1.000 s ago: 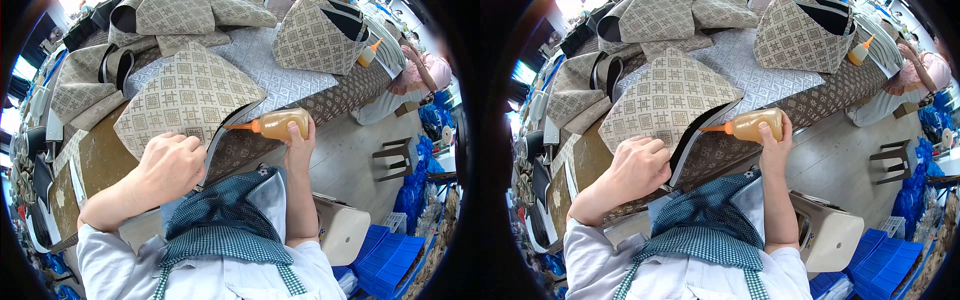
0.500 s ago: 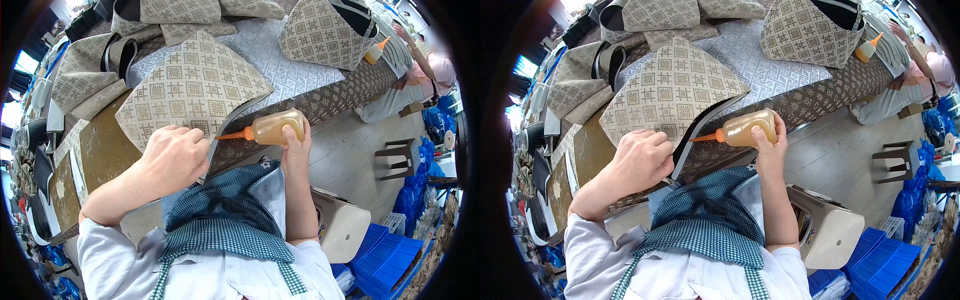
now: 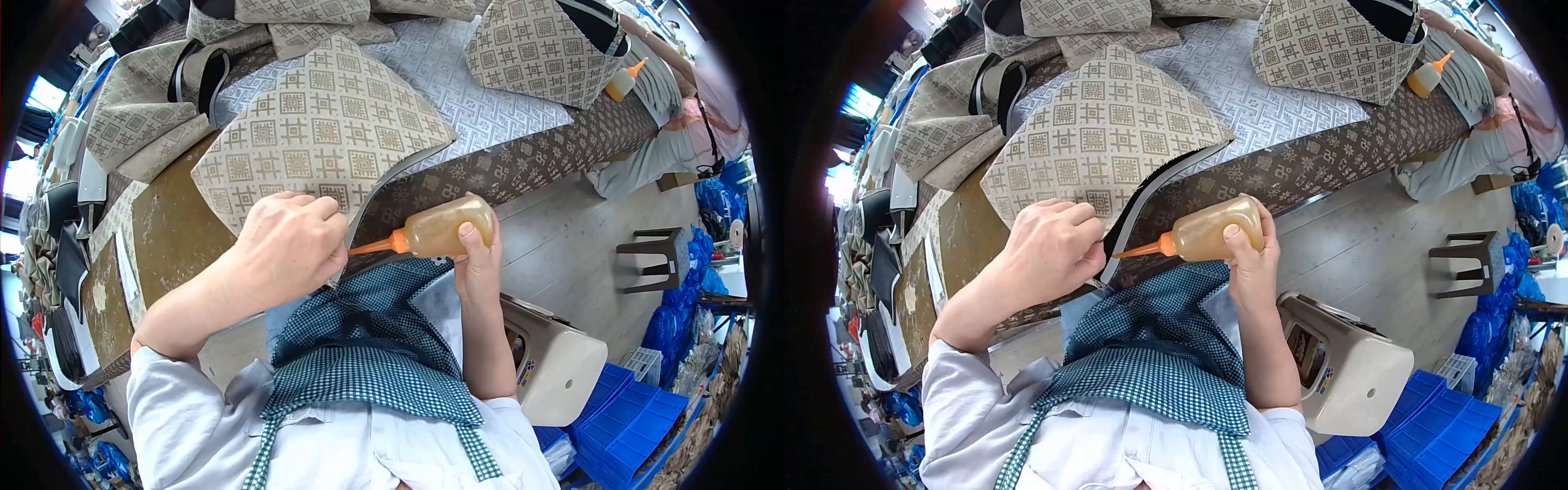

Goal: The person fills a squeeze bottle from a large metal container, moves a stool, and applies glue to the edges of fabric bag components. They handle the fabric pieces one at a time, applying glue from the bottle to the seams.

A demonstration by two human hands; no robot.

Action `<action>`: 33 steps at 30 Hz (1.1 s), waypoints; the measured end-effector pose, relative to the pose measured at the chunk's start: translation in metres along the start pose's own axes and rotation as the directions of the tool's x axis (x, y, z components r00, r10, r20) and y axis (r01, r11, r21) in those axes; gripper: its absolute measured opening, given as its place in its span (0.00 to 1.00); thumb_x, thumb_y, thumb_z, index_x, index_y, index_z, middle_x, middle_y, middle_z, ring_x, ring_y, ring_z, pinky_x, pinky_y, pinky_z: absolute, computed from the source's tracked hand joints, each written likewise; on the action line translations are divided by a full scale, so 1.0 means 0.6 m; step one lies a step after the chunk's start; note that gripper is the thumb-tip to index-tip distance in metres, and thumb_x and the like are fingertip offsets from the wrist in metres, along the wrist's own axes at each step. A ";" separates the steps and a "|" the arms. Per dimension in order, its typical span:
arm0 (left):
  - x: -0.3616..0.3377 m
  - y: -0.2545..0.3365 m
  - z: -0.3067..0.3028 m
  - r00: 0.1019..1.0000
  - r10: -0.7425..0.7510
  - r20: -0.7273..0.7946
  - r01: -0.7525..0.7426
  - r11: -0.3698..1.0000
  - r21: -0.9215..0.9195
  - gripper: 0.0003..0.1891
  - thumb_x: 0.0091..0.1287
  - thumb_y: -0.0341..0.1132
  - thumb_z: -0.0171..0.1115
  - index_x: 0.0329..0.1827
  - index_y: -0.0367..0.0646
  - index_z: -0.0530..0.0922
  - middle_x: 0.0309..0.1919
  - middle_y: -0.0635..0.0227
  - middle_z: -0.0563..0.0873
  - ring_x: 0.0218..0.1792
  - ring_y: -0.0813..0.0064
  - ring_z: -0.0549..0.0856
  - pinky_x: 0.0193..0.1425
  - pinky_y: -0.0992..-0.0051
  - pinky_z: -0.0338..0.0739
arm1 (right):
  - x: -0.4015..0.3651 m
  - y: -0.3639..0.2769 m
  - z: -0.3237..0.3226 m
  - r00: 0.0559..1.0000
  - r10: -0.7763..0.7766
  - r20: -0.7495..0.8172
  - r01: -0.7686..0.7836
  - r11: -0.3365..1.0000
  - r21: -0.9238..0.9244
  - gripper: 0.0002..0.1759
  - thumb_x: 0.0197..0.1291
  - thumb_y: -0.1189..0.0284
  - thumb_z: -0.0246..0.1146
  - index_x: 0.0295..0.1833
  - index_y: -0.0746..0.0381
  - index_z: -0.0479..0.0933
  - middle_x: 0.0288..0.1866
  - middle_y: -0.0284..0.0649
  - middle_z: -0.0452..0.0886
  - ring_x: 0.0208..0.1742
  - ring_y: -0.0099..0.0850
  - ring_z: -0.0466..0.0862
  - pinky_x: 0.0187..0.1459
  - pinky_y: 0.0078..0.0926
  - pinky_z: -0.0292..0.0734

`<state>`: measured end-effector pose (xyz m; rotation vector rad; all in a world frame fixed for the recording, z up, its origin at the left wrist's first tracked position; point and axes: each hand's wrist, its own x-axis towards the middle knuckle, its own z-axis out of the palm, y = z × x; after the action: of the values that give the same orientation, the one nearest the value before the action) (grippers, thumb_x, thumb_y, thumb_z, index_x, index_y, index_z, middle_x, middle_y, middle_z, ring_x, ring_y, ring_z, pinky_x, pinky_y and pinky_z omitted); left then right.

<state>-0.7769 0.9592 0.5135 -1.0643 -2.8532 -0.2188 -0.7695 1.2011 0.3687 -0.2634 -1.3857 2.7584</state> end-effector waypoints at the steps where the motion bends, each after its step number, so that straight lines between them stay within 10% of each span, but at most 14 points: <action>1: 0.000 0.000 0.001 1.000 -0.001 -0.002 0.001 1.000 -0.001 0.07 0.54 0.31 0.62 0.22 0.39 0.76 0.25 0.63 0.80 0.29 0.63 0.84 0.39 0.66 0.79 | -0.005 0.000 0.001 1.000 0.007 0.003 -0.007 1.000 0.013 0.35 0.56 0.70 0.71 0.67 0.65 0.66 0.55 0.38 0.77 0.54 0.26 0.80 0.50 0.22 0.79; 28: 0.007 -0.008 0.001 0.991 -0.045 0.122 0.061 0.990 -0.128 0.10 0.58 0.37 0.65 0.26 0.40 0.78 0.25 0.64 0.79 0.30 0.62 0.84 0.38 0.65 0.79 | -0.064 0.007 -0.048 0.991 0.136 0.022 -0.137 0.978 0.158 0.36 0.65 0.54 0.61 0.71 0.63 0.62 0.63 0.40 0.74 0.62 0.34 0.78 0.62 0.38 0.76; 33: 0.118 -0.103 -0.006 0.965 -0.156 -0.210 0.165 0.986 0.028 0.18 0.64 0.45 0.64 0.48 0.41 0.79 0.44 0.59 0.81 0.49 0.60 0.81 0.51 0.63 0.78 | -0.069 0.000 -0.064 0.992 0.119 -0.029 -0.111 0.973 0.203 0.35 0.66 0.53 0.59 0.71 0.62 0.62 0.63 0.40 0.74 0.62 0.35 0.78 0.62 0.38 0.76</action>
<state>-0.8707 0.9583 0.5200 -0.7531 -2.7406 -0.2589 -0.7220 1.2265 0.3519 -0.4001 -1.1049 2.9402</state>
